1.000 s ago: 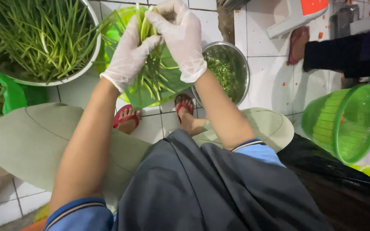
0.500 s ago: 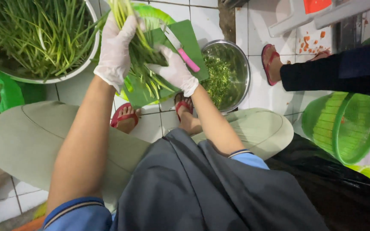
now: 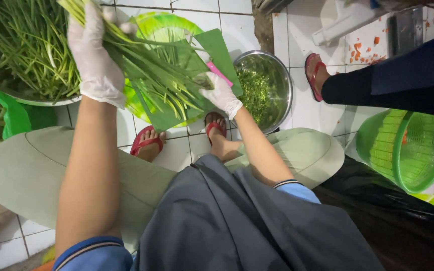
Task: A person wearing gloves is chopping bunches of green onions into small pieces using a knife and a green cutting board while sitting on the floor.
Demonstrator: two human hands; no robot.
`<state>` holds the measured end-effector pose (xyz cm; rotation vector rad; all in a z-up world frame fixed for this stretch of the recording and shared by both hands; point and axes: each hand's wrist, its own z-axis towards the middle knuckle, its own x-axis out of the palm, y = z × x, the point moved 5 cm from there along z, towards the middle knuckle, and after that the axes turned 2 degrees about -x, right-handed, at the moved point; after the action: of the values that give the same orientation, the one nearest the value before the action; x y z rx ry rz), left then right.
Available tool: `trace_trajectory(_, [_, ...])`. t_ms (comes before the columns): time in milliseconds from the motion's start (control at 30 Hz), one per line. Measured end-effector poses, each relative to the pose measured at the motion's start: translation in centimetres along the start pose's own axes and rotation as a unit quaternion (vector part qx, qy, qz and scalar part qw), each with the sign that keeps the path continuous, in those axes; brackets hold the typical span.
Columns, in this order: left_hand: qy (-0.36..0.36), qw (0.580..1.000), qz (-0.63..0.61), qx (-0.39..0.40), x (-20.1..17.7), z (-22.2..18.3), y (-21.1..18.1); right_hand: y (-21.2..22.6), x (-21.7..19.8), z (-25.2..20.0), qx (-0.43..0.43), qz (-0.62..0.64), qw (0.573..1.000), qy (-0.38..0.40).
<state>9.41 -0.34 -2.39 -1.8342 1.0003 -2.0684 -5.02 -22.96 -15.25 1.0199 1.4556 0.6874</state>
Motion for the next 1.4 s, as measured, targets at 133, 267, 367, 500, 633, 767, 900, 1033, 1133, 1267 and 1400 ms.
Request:
trace_trajectory(133, [0.003,0.995,0.084,0.046,0.0,-0.4,-1.4,-0.2,-1.4,-0.3,0.033,0.053,0.998,-0.024])
trace_trajectory(267, [-0.022,0.977,0.201,0.069,1.1,-0.8,-2.2,1.1,-3.5,-1.5,0.063,0.183,0.980,-0.056])
trace_trajectory(367, [-0.013,0.973,0.224,0.056,0.8,-0.9,-1.5,2.3,-5.1,-2.0,0.069,0.194,0.976,-0.070])
trace_trajectory(500, [-0.023,0.944,0.325,0.062,2.7,-1.5,-1.5,5.8,-5.7,-2.6,0.082,0.212,0.973,-0.040])
trace_trajectory(633, [0.103,0.894,0.425,0.093,4.4,-2.2,0.6,8.9,-4.1,-2.6,0.100,0.107,0.983,0.112])
trace_trajectory(767, [0.133,0.866,0.474,0.084,5.1,-2.7,2.6,12.4,-3.0,-1.9,0.033,0.046,0.987,0.152])
trace_trajectory(900, [-0.015,0.939,0.336,0.075,2.2,-2.0,2.1,12.6,-3.8,-1.2,0.057,0.123,0.990,0.037])
trace_trajectory(1033, [-0.090,0.964,0.247,-0.037,0.6,-1.9,2.3,11.6,-4.3,-1.6,0.131,0.209,0.969,-0.024])
trace_trajectory(1133, [-0.105,0.956,0.267,-0.066,0.2,-1.5,1.7,13.0,-4.0,-2.7,0.114,0.175,0.977,0.034])
trace_trajectory(1267, [-0.113,0.956,0.268,-0.036,-1.3,-0.3,0.3,17.7,-4.7,-4.4,-0.027,-0.118,0.986,0.116])
trace_trajectory(1400, [-0.018,0.929,0.370,-0.021,1.6,-1.1,0.2,19.7,-5.2,-5.0,-0.066,-0.302,0.942,0.132])
